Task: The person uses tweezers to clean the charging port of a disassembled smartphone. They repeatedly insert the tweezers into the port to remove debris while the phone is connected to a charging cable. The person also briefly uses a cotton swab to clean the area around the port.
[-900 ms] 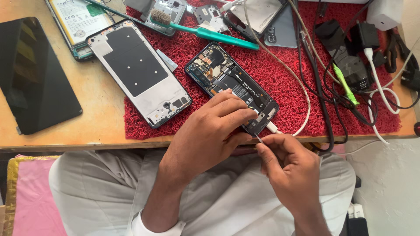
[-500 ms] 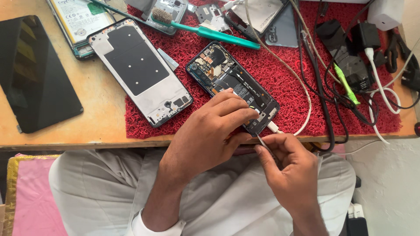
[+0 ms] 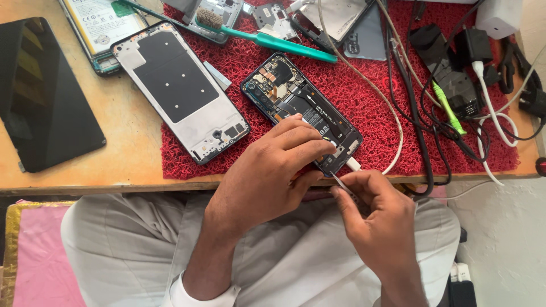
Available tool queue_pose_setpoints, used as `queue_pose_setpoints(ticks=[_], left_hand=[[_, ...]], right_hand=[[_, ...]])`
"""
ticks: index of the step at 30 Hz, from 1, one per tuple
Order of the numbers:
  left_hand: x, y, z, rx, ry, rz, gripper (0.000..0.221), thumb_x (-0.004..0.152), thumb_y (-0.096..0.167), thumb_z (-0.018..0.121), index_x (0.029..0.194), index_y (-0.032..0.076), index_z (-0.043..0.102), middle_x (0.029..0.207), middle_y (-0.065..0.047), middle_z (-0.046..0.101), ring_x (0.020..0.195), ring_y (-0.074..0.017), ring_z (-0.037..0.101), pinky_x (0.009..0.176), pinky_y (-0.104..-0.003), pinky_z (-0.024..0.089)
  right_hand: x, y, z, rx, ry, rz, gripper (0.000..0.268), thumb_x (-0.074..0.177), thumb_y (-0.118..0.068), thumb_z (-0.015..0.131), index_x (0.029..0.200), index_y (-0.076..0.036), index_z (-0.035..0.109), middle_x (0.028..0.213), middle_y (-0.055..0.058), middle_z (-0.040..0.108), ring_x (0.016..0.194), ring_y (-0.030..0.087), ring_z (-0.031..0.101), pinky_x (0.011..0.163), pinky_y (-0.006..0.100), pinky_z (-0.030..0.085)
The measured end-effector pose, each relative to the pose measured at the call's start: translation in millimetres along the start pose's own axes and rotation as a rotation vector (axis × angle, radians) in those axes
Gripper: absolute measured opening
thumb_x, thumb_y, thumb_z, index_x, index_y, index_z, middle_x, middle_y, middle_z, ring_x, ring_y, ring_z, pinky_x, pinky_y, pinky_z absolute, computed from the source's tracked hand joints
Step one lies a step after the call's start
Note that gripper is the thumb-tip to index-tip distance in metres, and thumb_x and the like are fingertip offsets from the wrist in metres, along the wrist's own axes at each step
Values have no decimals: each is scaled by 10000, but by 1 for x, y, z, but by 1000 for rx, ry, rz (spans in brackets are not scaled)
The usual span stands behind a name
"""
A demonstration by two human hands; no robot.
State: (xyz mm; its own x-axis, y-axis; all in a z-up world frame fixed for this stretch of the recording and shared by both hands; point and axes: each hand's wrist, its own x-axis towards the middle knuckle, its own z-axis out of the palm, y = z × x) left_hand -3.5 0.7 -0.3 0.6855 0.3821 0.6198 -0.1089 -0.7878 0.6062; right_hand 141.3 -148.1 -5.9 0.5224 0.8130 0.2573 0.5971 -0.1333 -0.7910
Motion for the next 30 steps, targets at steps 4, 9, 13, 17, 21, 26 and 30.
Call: queue_pose_setpoints(ticks=[4, 9, 13, 17, 21, 26, 30], left_hand=[[0, 0, 0, -6, -5, -15, 380, 807, 33, 785, 1172, 24, 678, 1161, -131, 674, 1189, -355, 621, 1092, -423, 495], [0, 0, 1, 1, 1, -9, 379, 802, 38, 786, 1166, 28, 682, 1157, -127, 674, 1188, -352, 621, 1113, -434, 490], [0, -1, 2, 18, 9, -7, 381, 806, 42, 784, 1171, 22, 677, 1166, -134, 671, 1202, -366, 613, 1106, -436, 482], [-1, -1, 1, 8, -1, -14, 375, 809, 40, 780, 1170, 30, 679, 1162, -128, 674, 1192, -354, 623, 1121, -430, 485], [-1, -1, 2, 8, 6, -13, 372, 817, 43, 783, 1173, 27, 678, 1159, -132, 674, 1195, -361, 618, 1120, -434, 479], [-1, -1, 1, 12, 5, -8, 376, 809, 32, 776, 1173, 30, 681, 1162, -133, 676, 1202, -361, 618, 1133, -437, 471], [-1, -1, 1, 11, -2, 1, 370, 821, 5, 755, 1183, 32, 683, 1168, -125, 681, 1190, -341, 632, 1173, -445, 457]], right_hand=[[0, -5, -4, -132, -2, 3, 141, 892, -75, 746, 996, 19, 738, 821, 78, 745, 656, 73, 664, 582, 248, 521], [2, -4, -5, -175, -27, -100, 144, 943, -50, 719, 1065, 26, 730, 832, 80, 738, 686, 84, 682, 622, 251, 530], [3, 1, -6, -110, -46, 7, 158, 896, -61, 737, 1031, 17, 717, 791, 62, 751, 655, 89, 688, 590, 253, 536], [3, -1, -7, -155, -45, 22, 147, 878, -70, 764, 982, 23, 719, 774, 78, 734, 621, 115, 663, 569, 266, 511], [3, -4, -6, -202, -28, -65, 146, 907, -59, 756, 1024, 26, 736, 827, 85, 751, 630, 117, 661, 589, 263, 508], [4, -3, -6, -104, -58, -31, 186, 874, -79, 753, 1012, 29, 691, 845, 76, 762, 727, 100, 736, 641, 239, 557], [3, -3, -8, -121, -64, 72, 151, 864, -90, 759, 958, 17, 706, 777, 84, 755, 656, 121, 717, 593, 255, 540]])
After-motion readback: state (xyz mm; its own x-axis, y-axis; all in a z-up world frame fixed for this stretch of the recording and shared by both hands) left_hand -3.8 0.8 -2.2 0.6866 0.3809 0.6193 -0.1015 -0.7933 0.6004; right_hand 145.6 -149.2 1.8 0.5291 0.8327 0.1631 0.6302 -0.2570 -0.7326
